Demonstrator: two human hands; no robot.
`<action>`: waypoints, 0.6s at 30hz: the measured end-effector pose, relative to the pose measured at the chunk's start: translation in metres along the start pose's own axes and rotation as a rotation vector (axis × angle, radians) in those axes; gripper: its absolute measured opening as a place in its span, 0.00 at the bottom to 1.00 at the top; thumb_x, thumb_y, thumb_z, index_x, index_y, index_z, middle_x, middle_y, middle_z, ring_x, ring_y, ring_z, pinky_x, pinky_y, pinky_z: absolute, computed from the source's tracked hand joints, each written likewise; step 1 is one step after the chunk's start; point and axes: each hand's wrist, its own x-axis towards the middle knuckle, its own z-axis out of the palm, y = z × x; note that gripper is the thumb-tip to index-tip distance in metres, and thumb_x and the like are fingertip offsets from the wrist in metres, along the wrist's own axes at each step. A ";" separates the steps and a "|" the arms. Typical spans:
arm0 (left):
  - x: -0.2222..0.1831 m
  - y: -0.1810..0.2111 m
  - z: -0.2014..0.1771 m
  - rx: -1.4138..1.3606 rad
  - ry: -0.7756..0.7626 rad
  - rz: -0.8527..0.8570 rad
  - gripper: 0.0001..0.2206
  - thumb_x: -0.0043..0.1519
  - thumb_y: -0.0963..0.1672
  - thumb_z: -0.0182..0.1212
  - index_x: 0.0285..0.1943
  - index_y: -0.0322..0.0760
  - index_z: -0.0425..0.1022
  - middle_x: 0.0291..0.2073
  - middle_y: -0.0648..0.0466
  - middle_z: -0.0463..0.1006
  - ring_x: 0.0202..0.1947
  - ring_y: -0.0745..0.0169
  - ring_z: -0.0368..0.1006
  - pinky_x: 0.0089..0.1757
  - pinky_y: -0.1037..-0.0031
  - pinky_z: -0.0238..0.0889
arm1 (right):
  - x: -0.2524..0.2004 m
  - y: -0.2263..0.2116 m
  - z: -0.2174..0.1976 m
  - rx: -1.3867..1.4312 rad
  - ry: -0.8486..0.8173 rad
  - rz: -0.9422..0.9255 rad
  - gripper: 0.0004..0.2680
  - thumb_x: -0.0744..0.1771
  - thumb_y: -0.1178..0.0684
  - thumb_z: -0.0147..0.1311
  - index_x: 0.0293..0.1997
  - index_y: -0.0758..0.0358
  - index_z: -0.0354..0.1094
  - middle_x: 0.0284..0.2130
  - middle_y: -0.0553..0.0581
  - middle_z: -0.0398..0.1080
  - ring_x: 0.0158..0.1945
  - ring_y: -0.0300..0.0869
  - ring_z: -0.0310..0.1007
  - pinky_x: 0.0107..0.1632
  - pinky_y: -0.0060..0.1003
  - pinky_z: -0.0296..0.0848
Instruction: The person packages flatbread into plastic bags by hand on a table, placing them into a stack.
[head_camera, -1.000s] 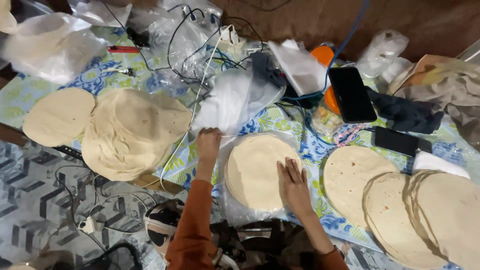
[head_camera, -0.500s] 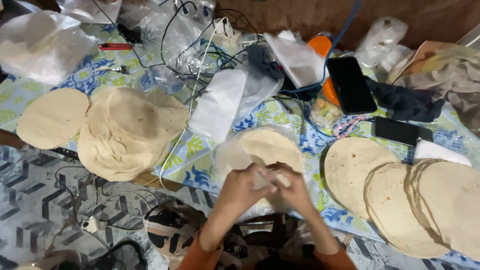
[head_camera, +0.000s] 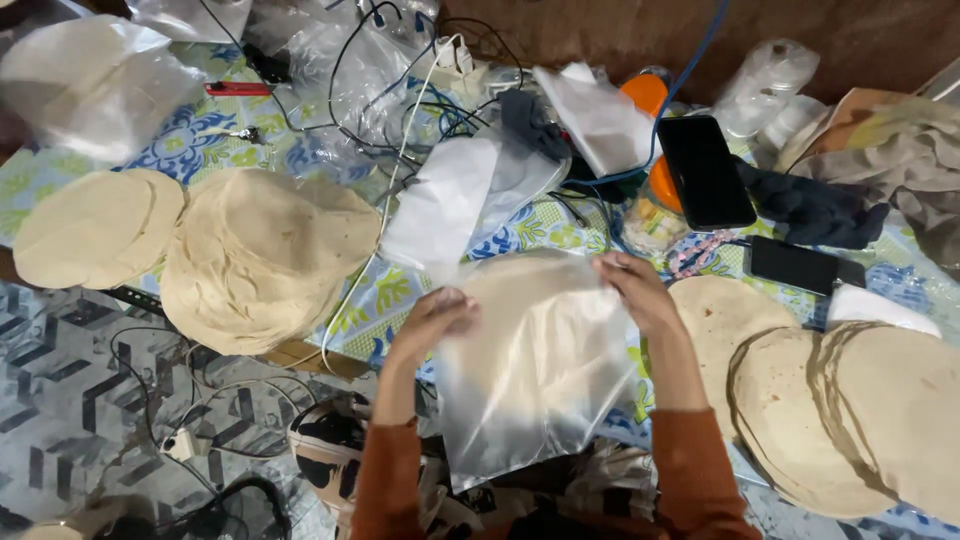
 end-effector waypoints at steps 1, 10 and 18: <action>0.020 -0.035 -0.011 0.000 0.000 0.000 0.04 0.62 0.41 0.65 0.42 0.34 0.78 0.29 0.54 0.80 0.25 0.68 0.73 0.33 0.72 0.73 | 0.003 0.004 0.003 0.000 0.000 0.000 0.06 0.71 0.53 0.57 0.48 0.63 0.74 0.34 0.48 0.70 0.34 0.31 0.65 0.38 0.26 0.66; 0.044 -0.070 0.006 0.027 0.531 0.242 0.11 0.59 0.39 0.65 0.47 0.30 0.69 0.30 0.50 0.80 0.23 0.69 0.77 0.23 0.76 0.73 | 0.010 0.034 0.019 -0.072 0.097 0.127 0.16 0.68 0.56 0.50 0.65 0.56 0.64 0.46 0.55 0.73 0.46 0.41 0.74 0.46 0.37 0.75; 0.011 -0.043 0.011 0.402 0.732 0.065 0.32 0.61 0.46 0.77 0.64 0.26 0.58 0.22 0.45 0.79 0.17 0.60 0.71 0.23 0.73 0.62 | 0.012 0.060 -0.015 0.119 -0.011 -0.012 0.26 0.61 0.65 0.62 0.67 0.61 0.62 0.45 0.59 0.75 0.47 0.41 0.76 0.47 0.36 0.77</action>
